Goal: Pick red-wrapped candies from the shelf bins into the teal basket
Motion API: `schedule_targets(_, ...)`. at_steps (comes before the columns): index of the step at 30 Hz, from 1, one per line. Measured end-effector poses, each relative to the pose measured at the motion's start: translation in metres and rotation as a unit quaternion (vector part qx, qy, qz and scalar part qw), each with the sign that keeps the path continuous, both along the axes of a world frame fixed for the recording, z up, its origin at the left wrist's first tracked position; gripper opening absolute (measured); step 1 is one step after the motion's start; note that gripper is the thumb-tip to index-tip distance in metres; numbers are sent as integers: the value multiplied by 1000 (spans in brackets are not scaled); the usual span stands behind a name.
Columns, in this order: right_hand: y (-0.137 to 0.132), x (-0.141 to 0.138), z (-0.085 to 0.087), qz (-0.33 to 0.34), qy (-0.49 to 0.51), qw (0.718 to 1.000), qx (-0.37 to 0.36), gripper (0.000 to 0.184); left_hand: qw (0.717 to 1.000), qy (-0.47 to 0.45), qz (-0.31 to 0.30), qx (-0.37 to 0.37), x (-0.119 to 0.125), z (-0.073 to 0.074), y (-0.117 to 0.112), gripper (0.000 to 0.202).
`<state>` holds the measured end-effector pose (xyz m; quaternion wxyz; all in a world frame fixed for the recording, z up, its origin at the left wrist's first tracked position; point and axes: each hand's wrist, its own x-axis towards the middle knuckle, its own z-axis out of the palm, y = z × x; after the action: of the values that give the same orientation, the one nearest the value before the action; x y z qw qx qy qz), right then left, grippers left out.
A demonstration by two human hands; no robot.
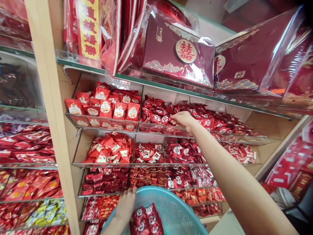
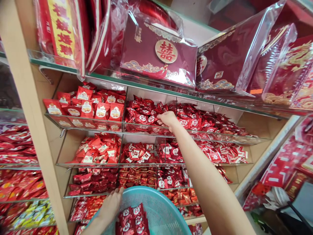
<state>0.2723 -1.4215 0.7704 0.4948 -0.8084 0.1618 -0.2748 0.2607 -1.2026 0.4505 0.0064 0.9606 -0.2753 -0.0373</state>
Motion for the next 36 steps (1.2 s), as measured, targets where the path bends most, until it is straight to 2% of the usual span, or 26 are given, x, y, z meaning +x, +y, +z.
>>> schedule_targets(5,-2,-11,8,-11,-13,998,57,12,1000,-1,-5,3,0,-3,0,50)
schedule_targets(8,-8,-28,9,-38,-96,992,66,11,1000,-6,-11,-2,0,-4,0,49)
schedule_targets(10,-12,-46,4,-46,-177,981,70,11,1000,-12,-18,-6,1,-4,0,47)
schedule_targets(12,-12,-67,-11,-31,-230,970,74,12,1000,-21,-20,-9,0,-5,-1,46)
schedule_targets(14,-7,-87,-38,-3,-225,971,84,14,999,-28,-20,-9,0,-5,-2,46)
schedule_targets(16,5,-103,-81,38,-177,978,108,20,999,-29,-20,-9,0,-6,-3,45)
schedule_targets(18,18,-112,-135,100,-89,980,146,25,999,-34,-23,-16,-1,-7,-5,43)
schedule_targets(20,30,-113,-196,139,-9,968,207,29,999,-42,-21,-22,-1,-9,-7,41)
schedule_targets(23,40,-108,-274,114,75,949,283,35,998,-50,-17,-26,-3,-11,-9,38)
schedule_targets(25,42,-107,-310,84,105,943,306,33,998,-51,-17,-28,-3,-12,-9,36)
schedule_targets(27,41,-109,-331,68,122,940,311,28,998,-49,-19,-30,-4,-13,-9,34)
schedule_targets(29,40,-113,-344,64,136,938,311,24,998,-44,-19,-31,-4,-13,-9,33)
schedule_targets(36,38,-121,-371,60,148,940,301,24,999,-32,-26,-24,-7,-7,-10,35)
